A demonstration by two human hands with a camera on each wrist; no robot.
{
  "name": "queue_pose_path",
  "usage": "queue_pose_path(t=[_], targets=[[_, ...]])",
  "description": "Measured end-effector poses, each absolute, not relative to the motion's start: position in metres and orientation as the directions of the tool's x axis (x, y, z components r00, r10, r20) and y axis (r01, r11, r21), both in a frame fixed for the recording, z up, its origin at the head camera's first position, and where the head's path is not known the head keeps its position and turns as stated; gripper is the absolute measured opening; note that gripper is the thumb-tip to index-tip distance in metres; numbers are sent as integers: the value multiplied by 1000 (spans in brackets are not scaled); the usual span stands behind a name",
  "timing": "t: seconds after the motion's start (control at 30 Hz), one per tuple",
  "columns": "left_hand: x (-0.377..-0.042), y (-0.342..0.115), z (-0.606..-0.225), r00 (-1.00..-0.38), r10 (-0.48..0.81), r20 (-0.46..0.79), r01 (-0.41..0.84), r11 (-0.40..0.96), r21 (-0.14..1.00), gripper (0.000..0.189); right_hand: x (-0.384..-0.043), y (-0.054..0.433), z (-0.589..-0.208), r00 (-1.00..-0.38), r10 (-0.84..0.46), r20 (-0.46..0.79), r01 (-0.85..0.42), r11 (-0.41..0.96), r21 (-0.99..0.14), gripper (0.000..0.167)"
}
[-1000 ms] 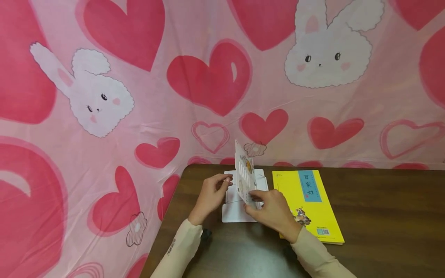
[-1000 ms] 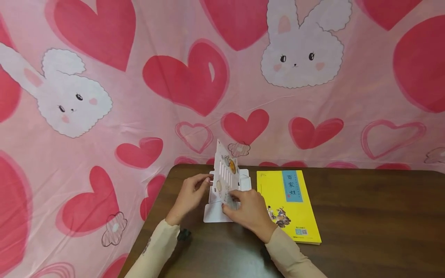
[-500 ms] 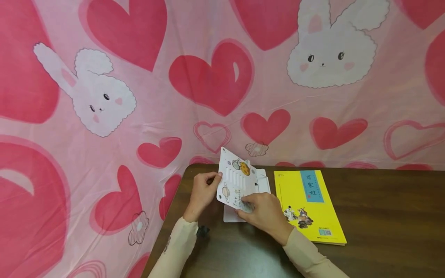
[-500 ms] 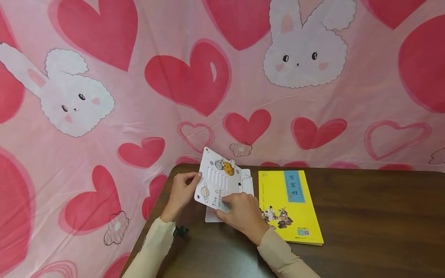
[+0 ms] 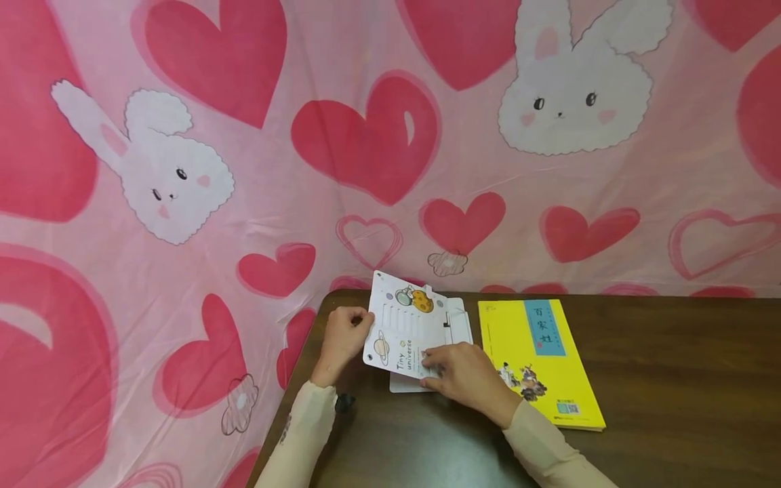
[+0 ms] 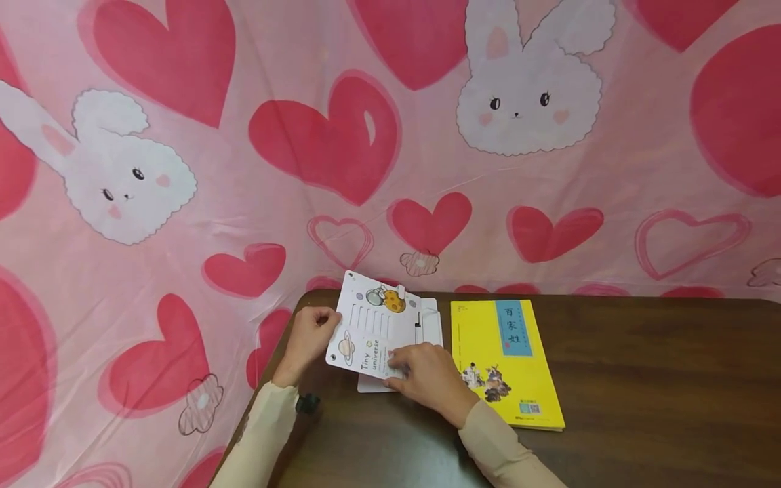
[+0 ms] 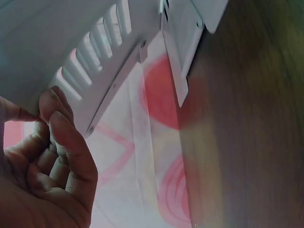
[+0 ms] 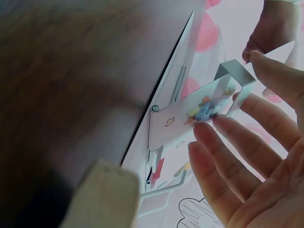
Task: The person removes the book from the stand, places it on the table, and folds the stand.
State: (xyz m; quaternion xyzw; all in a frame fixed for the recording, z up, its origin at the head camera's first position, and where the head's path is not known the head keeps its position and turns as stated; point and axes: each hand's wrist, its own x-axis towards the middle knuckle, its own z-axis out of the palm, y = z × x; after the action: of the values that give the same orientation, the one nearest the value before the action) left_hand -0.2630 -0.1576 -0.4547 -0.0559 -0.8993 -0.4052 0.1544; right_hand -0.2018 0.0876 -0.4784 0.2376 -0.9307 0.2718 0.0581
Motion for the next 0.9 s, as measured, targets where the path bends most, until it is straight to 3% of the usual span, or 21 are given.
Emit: queue_pose_path(t=[0.27,0.57,0.9], targets=[[-265,-177,-457,-991,35,130,111,757,644,27,-201,90,-479,-891,-419,175,-448,753,-482,43],[-267,-191,-467,-991,67,-117,-10,828,560,30,-205,97,-482,-909,-390,147,-404,741,-536,25],[-272,-195,-484,-968,97,-233,-46,840,540,38,-211,101,-484,-950,-287,121,-307,800,-516,10]])
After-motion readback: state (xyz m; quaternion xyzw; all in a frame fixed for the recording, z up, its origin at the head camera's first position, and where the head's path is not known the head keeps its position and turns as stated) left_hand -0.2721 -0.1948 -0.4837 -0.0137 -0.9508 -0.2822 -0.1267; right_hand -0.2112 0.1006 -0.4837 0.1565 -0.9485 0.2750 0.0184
